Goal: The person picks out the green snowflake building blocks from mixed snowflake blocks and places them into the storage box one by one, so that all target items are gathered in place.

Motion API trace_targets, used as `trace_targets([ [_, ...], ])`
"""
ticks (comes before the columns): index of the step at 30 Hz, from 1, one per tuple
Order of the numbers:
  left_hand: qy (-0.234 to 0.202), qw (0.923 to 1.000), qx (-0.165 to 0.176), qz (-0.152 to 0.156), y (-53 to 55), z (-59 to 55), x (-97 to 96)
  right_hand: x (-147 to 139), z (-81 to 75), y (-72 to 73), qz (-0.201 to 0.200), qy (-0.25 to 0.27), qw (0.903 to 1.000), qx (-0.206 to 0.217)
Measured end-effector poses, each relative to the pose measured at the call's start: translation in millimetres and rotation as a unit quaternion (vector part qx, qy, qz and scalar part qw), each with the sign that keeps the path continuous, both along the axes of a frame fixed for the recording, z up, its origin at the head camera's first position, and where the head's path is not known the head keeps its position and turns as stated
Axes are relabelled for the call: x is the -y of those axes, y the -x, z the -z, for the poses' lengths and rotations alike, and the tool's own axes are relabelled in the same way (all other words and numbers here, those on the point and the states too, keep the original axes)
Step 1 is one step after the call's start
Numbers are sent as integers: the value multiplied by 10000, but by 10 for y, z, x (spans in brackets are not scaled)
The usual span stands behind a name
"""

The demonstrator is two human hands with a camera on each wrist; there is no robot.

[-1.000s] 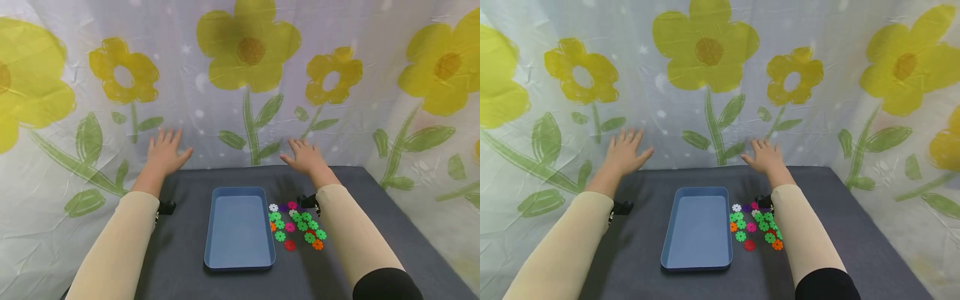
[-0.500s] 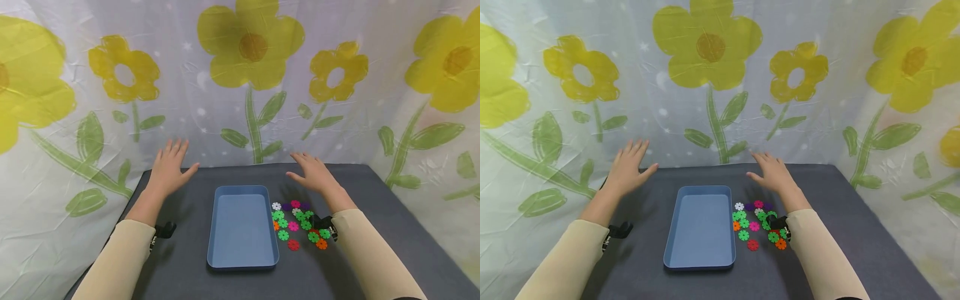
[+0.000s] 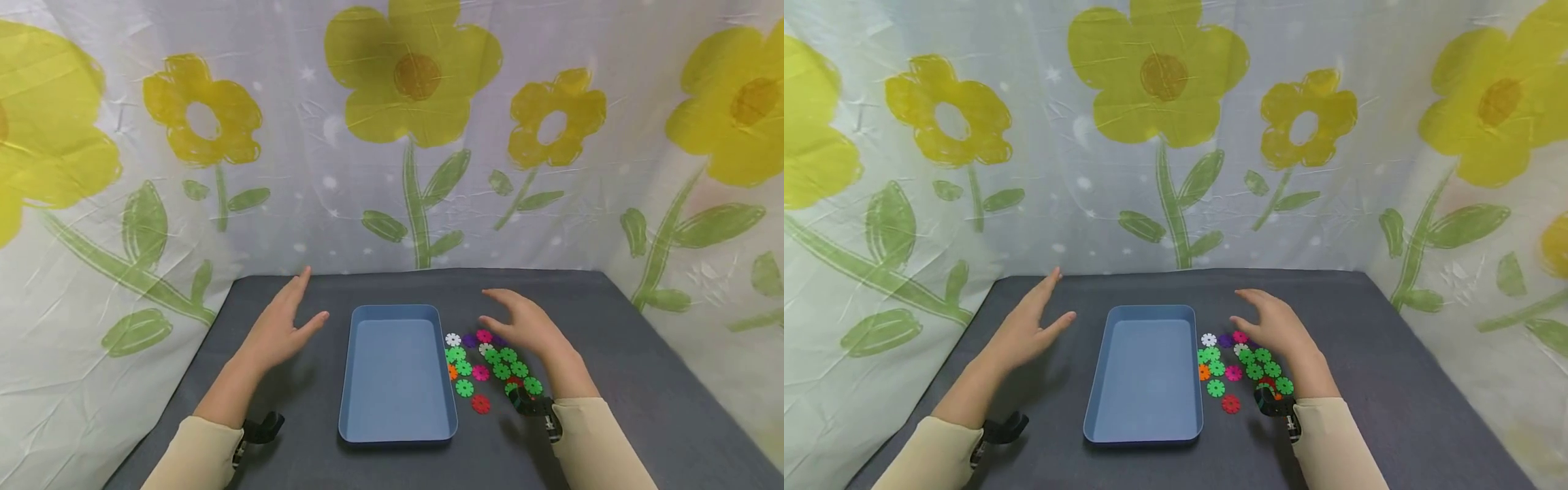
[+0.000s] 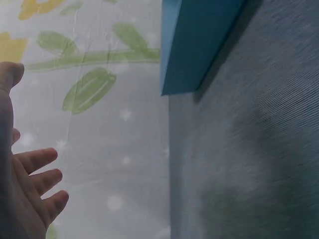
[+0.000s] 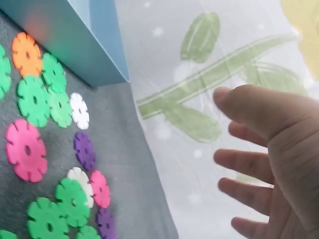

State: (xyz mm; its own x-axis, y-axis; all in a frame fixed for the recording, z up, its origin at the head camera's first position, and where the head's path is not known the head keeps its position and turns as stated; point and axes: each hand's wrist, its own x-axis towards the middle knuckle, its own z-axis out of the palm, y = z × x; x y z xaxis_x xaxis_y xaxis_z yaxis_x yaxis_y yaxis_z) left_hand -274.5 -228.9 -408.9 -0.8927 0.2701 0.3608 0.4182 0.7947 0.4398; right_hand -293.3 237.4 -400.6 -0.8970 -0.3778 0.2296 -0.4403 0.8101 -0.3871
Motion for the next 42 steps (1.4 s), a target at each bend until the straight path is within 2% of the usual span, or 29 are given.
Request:
trace_targets([
  [4,-169,9992,194,317,-127,148,-27,2,96,-110,141,130,9997,158],
  [8,-321,9973,443,493,-211,307,-40,-6,206,-187,277,269,9987,328],
  [14,-583,9912,912,764,-225,461,-66,-24,307,-200,476,267,9970,549],
  [20,-968,9731,1718,1193,-196,541,-59,-61,361,-162,460,110,9942,965],
  [26,-1362,9463,2374,1721,-151,663,-63,-106,448,-173,821,-211,9856,1464],
  [29,-1543,9303,2660,2001,-123,720,-68,-110,500,-172,989,-440,9825,1514],
  [32,-1615,9202,2824,2179,-102,755,-70,-100,547,-164,1064,-637,9815,1460],
  [35,-1599,9166,2894,2246,-95,771,-75,-90,582,-147,1129,-697,9817,1366],
  [42,-1521,9187,2905,2199,-102,769,-84,-84,642,-112,1186,-613,9831,1255],
])
